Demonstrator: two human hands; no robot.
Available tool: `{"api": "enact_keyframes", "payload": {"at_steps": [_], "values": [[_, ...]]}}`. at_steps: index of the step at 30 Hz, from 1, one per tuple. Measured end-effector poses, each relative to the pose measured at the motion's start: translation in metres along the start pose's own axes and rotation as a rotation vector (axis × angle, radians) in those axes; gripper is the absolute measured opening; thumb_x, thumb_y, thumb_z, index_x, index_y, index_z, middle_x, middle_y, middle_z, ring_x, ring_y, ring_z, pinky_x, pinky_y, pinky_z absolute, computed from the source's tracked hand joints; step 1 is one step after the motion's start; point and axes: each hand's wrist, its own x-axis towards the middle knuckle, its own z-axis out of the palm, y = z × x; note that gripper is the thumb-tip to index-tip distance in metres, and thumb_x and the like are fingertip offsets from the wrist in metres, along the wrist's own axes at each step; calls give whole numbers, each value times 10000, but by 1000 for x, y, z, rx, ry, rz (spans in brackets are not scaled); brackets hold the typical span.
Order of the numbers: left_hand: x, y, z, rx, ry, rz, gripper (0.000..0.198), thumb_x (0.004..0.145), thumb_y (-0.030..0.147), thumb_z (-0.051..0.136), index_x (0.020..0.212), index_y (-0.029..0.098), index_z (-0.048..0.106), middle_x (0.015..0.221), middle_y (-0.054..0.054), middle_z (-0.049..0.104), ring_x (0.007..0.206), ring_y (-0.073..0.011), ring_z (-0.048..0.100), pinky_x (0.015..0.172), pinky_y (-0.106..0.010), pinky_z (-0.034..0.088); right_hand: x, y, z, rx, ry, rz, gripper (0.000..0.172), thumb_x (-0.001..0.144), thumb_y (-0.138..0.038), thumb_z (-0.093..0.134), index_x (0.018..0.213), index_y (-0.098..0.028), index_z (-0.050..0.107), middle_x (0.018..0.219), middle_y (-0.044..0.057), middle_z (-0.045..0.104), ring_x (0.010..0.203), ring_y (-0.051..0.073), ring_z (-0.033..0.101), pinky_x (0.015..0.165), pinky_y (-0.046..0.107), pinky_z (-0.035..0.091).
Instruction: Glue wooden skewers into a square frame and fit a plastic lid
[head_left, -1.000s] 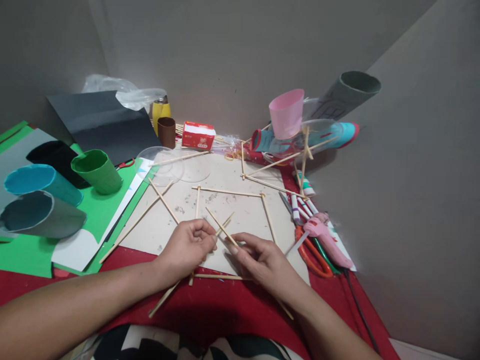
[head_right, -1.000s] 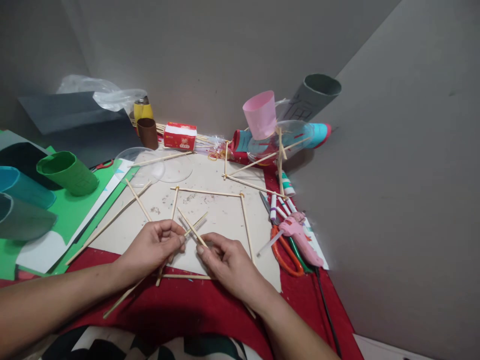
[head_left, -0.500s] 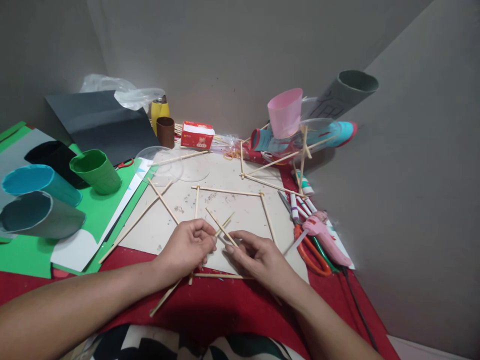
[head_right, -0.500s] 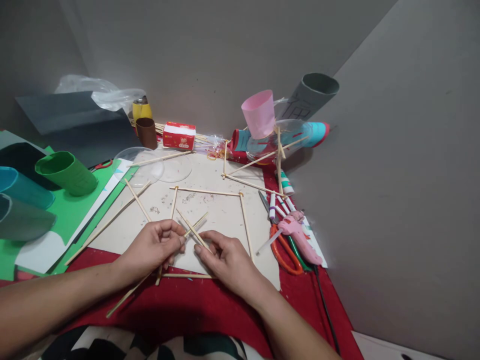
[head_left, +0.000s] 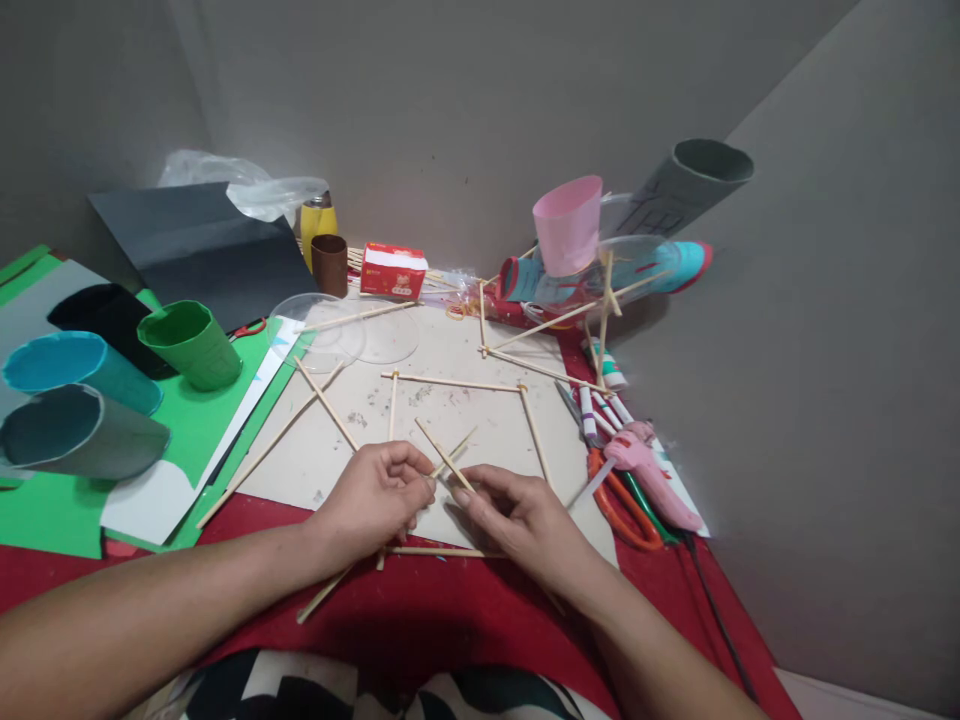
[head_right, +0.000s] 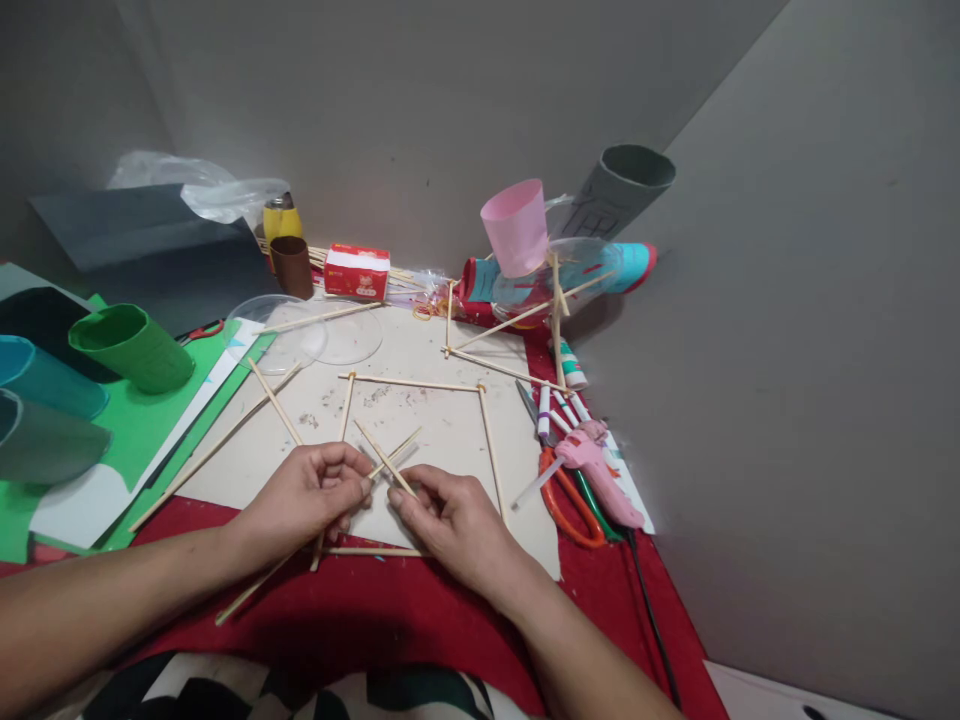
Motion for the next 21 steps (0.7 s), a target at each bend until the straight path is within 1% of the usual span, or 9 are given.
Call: {"api": "enact_keyframes", "payload": {"at_steps": [6,10,12,14,16,17,18,19,21], "values": [[-2,5,1,18,-4,-22,142,748,282,605,771,156,543,517,62,505,334,-58,435,307,-155,359,-2,-3,0,-20,-6,4,305,916,-428,502,896,-155,637,579,-55,350,530,93,298,478,231,248],[-3,7,1,14,-9,-37,193,764,336,610,756,160,529,528,55,523,315,-53,418,287,-148,330,-1,-6,-2,-58,16,3,288,898,-410,531,962,-157,653,571,-51,413,508,92,349,471,224,284],[-3,8,1,16,-7,-39,201,766,340,615,751,162,522,526,53,531,311,-54,414,283,-147,328,-1,-8,-6,-72,74,-9,283,878,-388,559,990,-148,660,587,-35,483,503,95,396,470,223,320],[-3,7,1,27,-9,-35,212,776,351,615,746,166,517,509,57,526,300,-53,402,277,-147,326,-4,-11,-9,-47,197,-40,266,856,-357,591,985,-139,671,616,-9,556,522,106,467,489,223,378],[-3,7,0,46,-18,-28,250,794,394,609,741,170,510,498,58,521,290,-55,391,264,-152,321,-11,-15,-13,46,322,-94,208,851,-320,612,953,-154,686,636,8,607,556,118,538,523,222,435],[-4,7,0,52,-21,-25,274,801,423,604,746,172,509,501,57,523,289,-58,389,258,-155,320,-16,-19,-15,132,337,-137,176,857,-306,616,947,-173,691,648,11,626,571,121,567,539,221,457],[-4,7,0,57,-22,-23,295,808,451,598,756,174,509,508,55,527,290,-60,389,252,-158,317,-22,-22,-16,243,310,-193,153,869,-299,612,954,-200,692,675,11,644,578,119,588,550,221,475],[-4,6,0,58,-21,-23,312,814,473,590,767,176,508,517,53,533,294,-61,390,251,-158,316,-27,-27,-18,366,247,-256,152,883,-318,603,973,-231,691,716,12,661,577,114,602,552,221,488],[-3,6,0,63,-11,-26,329,826,493,580,779,176,508,537,46,548,311,-58,398,262,-152,322,-36,-37,-21,563,75,-373,206,894,-424,576,1014,-293,681,839,22,680,575,107,621,549,231,510]]}}
